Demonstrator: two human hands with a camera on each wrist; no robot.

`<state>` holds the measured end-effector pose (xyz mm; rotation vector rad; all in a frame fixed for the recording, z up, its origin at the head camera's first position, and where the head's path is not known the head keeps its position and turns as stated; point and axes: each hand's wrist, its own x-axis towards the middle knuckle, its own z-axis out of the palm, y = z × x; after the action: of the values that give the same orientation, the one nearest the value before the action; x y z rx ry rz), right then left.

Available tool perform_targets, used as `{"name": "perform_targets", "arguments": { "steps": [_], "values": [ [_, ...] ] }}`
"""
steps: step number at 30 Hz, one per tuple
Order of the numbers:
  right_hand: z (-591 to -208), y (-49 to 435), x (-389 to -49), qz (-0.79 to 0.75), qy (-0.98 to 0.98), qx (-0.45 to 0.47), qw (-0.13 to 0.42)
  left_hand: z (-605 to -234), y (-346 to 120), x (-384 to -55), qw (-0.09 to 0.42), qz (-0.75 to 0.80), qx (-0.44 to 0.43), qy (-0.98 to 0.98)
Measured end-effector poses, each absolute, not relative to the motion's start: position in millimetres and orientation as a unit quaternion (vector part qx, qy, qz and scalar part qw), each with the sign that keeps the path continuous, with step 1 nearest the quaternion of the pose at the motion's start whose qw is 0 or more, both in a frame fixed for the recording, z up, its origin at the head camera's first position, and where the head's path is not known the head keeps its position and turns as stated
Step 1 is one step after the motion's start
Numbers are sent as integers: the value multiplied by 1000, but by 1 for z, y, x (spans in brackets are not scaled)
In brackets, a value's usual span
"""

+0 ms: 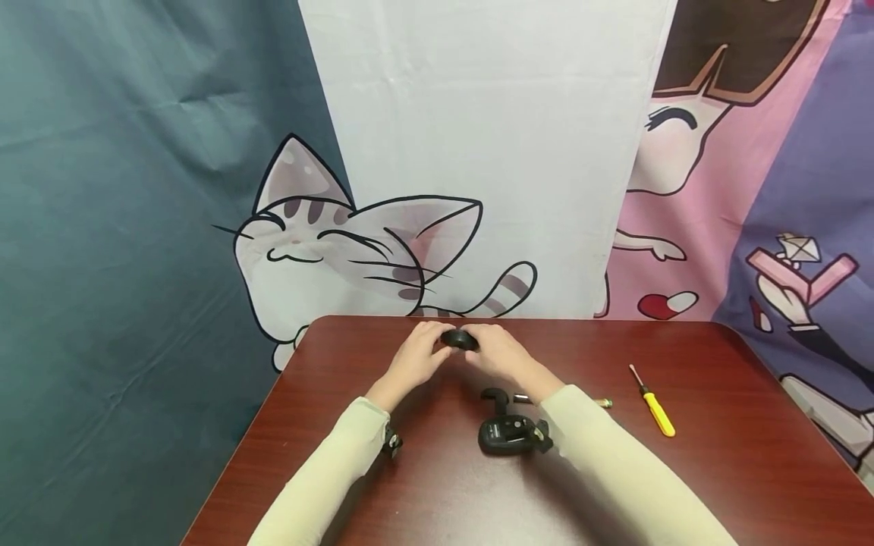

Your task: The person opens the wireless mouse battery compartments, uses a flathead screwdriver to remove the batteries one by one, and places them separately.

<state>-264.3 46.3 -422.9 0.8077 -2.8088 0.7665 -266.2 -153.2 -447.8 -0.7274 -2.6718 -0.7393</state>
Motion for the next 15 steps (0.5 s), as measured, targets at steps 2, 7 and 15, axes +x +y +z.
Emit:
{"name": "perform_targets", "arguments": {
  "steps": [2, 7, 15],
  "values": [
    [-418, 53, -254, 277, -920, 271, 63, -439, -153, -257, 132, -282, -261, -914],
    [-410, 70, -227, 340, -901, 265, 52, -425, -150, -235, 97, -355, -285, -885],
    [-410, 96, -196, 479, -850, 217, -29, -417, -139, -208, 30, -436, -259, -861]
  ]
}}
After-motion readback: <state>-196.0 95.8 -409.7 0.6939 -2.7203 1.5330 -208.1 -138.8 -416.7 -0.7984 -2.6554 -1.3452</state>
